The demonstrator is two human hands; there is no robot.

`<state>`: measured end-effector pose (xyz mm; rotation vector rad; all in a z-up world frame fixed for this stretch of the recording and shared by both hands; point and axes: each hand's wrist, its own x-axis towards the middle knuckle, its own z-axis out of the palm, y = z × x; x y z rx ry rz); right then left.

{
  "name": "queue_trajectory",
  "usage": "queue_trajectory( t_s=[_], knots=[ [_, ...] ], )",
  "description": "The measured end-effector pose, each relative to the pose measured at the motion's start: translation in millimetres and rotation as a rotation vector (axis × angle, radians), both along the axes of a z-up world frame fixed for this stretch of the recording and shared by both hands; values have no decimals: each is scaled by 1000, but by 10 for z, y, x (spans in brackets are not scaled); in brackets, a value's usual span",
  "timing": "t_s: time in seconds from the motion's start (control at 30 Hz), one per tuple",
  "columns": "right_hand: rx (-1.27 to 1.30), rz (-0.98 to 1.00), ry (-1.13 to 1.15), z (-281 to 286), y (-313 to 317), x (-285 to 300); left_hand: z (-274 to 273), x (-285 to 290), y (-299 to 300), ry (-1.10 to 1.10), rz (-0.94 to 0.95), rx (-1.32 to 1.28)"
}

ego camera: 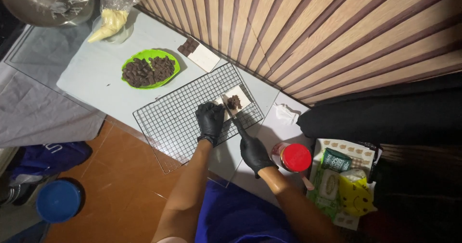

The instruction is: Cutting a small block of chocolate into fine pieces using a knife on a workstation.

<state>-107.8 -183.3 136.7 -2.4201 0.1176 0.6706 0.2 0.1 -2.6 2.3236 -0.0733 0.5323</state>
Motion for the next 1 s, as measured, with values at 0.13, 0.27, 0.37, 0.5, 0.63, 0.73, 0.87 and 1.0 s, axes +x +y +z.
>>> queue_trajectory(
  t_s=[0.13,0.27,0.37,0.5,0.63,0.73,0.87,1.0],
  knots=[
    [-1,13,9,-21,-10,9,-107,21,-23,27,-12,-33],
    [15,28,-4,-122,-14,28,-243,42,-3,37,-21,-19],
    [80,14,10,-256,-21,42,-252,43,10,41,-23,-8],
    [20,37,-22,-323,9,72,-403,62,30,33,-22,18],
    [9,19,-47,-206,-20,92,-206,28,19,36,-43,-13],
    [50,8,-37,-63,-19,71,-17,0,12,25,-47,14],
    [43,1,-46,-21,44,0,-46,-26,25,31,-54,72],
    [55,-6,-39,-153,39,-31,-208,-13,15,41,-36,129]
  ],
)
